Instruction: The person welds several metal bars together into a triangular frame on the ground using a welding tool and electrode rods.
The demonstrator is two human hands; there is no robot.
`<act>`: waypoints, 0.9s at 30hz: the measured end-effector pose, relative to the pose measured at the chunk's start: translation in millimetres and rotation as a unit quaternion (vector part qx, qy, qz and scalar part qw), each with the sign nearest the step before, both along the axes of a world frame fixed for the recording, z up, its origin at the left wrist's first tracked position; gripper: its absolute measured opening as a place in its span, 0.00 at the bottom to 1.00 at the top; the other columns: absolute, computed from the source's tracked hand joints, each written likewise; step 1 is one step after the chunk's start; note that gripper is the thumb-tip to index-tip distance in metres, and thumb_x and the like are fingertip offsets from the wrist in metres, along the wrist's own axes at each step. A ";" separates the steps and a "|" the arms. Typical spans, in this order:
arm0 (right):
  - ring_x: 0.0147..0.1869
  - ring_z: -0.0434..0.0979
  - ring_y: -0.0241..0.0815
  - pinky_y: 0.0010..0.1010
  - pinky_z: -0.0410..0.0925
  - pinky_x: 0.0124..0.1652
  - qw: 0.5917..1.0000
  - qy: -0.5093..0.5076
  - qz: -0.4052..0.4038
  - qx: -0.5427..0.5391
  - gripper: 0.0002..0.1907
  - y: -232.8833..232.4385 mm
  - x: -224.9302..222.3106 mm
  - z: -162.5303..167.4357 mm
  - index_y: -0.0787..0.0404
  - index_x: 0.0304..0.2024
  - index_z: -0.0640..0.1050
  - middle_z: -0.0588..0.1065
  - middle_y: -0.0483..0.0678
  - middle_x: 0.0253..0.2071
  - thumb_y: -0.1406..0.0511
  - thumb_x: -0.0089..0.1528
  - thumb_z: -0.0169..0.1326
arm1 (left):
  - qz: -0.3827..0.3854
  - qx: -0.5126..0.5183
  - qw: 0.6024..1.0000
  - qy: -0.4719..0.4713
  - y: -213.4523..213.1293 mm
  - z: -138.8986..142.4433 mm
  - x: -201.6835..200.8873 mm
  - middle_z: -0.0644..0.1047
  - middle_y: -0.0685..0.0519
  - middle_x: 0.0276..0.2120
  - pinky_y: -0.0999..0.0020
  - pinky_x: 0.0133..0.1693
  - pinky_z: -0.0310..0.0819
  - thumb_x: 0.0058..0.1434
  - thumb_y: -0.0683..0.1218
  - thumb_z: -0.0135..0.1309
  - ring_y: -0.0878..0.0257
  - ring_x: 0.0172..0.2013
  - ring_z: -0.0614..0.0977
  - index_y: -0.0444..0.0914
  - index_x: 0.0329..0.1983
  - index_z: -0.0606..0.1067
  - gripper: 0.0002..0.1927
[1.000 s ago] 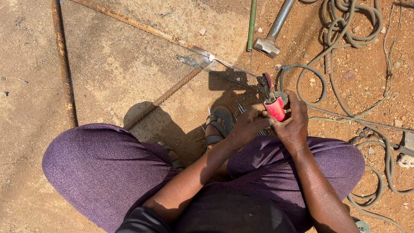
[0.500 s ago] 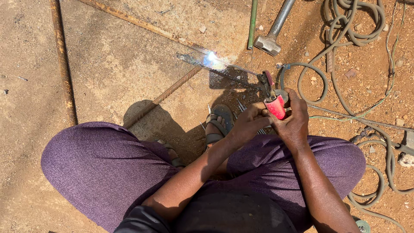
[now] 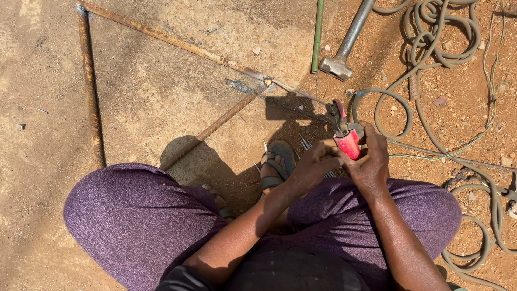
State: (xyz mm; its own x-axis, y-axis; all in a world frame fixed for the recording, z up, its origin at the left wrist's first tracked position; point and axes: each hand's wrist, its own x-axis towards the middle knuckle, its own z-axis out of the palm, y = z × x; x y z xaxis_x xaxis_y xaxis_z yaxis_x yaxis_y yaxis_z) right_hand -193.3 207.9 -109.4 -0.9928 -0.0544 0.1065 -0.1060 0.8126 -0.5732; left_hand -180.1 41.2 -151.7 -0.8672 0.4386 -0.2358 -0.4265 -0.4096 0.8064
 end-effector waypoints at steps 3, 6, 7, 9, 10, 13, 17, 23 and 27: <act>0.56 0.78 0.46 0.31 0.81 0.45 1.000 -0.004 0.000 -0.003 0.43 -0.4 0.7 -3.8 0.65 0.70 0.66 0.69 0.57 0.54 0.61 0.58 0.71 | 0.000 0.009 1.000 -0.007 -0.2 -2.3 0.5 0.73 0.47 0.46 0.62 0.57 0.76 0.67 0.45 0.55 0.60 0.51 0.78 0.29 0.56 0.67 0.20; 0.57 0.78 0.47 0.32 0.80 0.45 1.000 -0.008 -0.003 -0.005 0.43 -3.1 0.1 -4.5 0.66 0.70 0.66 0.69 0.57 0.54 0.61 0.57 0.72 | 0.010 0.012 1.000 -0.004 0.2 -6.0 0.8 0.73 0.48 0.46 0.63 0.56 0.76 0.66 0.45 0.55 0.61 0.50 0.78 0.30 0.56 0.67 0.20; 0.57 0.78 0.47 0.32 0.80 0.46 1.000 -0.005 -0.001 -0.004 0.43 -3.7 -0.1 -3.7 0.66 0.70 0.66 0.69 0.56 0.54 0.62 0.57 0.72 | 0.014 0.012 1.000 -0.003 0.5 -6.9 0.9 0.73 0.48 0.46 0.63 0.56 0.76 0.66 0.44 0.55 0.61 0.50 0.78 0.30 0.56 0.67 0.20; 0.58 0.77 0.48 0.33 0.80 0.47 1.000 -0.008 -0.003 -0.004 0.43 -5.3 0.9 -1.9 0.65 0.70 0.66 0.69 0.56 0.54 0.62 0.56 0.72 | 0.013 0.006 1.000 -0.007 0.3 -8.7 2.2 0.73 0.48 0.46 0.63 0.56 0.76 0.66 0.44 0.55 0.61 0.50 0.77 0.29 0.56 0.67 0.20; 0.57 0.77 0.48 0.33 0.80 0.47 1.000 -0.013 -0.006 -0.005 0.44 -6.0 0.6 -1.0 0.65 0.70 0.67 0.69 0.56 0.54 0.62 0.56 0.72 | 0.012 0.002 1.000 -0.009 0.1 -9.3 2.3 0.72 0.48 0.46 0.63 0.55 0.76 0.66 0.44 0.56 0.62 0.50 0.77 0.29 0.56 0.66 0.20; 0.56 0.77 0.47 0.33 0.80 0.46 1.000 -0.012 -0.003 -0.001 0.44 -7.9 1.4 0.4 0.65 0.69 0.67 0.69 0.56 0.53 0.62 0.55 0.73 | 0.020 0.017 1.000 -0.002 -0.4 -10.1 3.7 0.72 0.48 0.46 0.64 0.55 0.76 0.67 0.44 0.55 0.61 0.50 0.77 0.29 0.57 0.67 0.20; 0.53 0.77 0.46 0.33 0.79 0.44 1.000 -0.017 -0.011 0.002 0.45 -7.4 1.3 0.2 0.65 0.69 0.67 0.69 0.55 0.51 0.62 0.54 0.73 | 0.018 0.008 1.000 -0.007 -0.3 -9.5 4.1 0.73 0.49 0.46 0.64 0.56 0.76 0.67 0.44 0.55 0.62 0.50 0.77 0.29 0.57 0.67 0.20; 0.49 0.77 0.45 0.34 0.78 0.44 0.999 -0.020 -0.005 0.027 0.44 -4.1 -0.2 -2.8 0.63 0.68 0.69 0.69 0.53 0.47 0.61 0.53 0.74 | 0.029 0.026 0.999 0.000 0.8 -11.1 4.6 0.72 0.49 0.46 0.63 0.56 0.76 0.67 0.43 0.55 0.62 0.50 0.77 0.29 0.56 0.67 0.19; 0.49 0.76 0.44 0.33 0.78 0.42 0.999 -0.026 -0.002 0.024 0.45 -3.1 -0.8 -5.1 0.64 0.69 0.67 0.68 0.54 0.48 0.58 0.54 0.73 | 0.029 0.029 0.999 -0.018 0.6 -12.8 3.5 0.73 0.49 0.45 0.63 0.56 0.76 0.67 0.44 0.54 0.61 0.50 0.78 0.30 0.55 0.67 0.18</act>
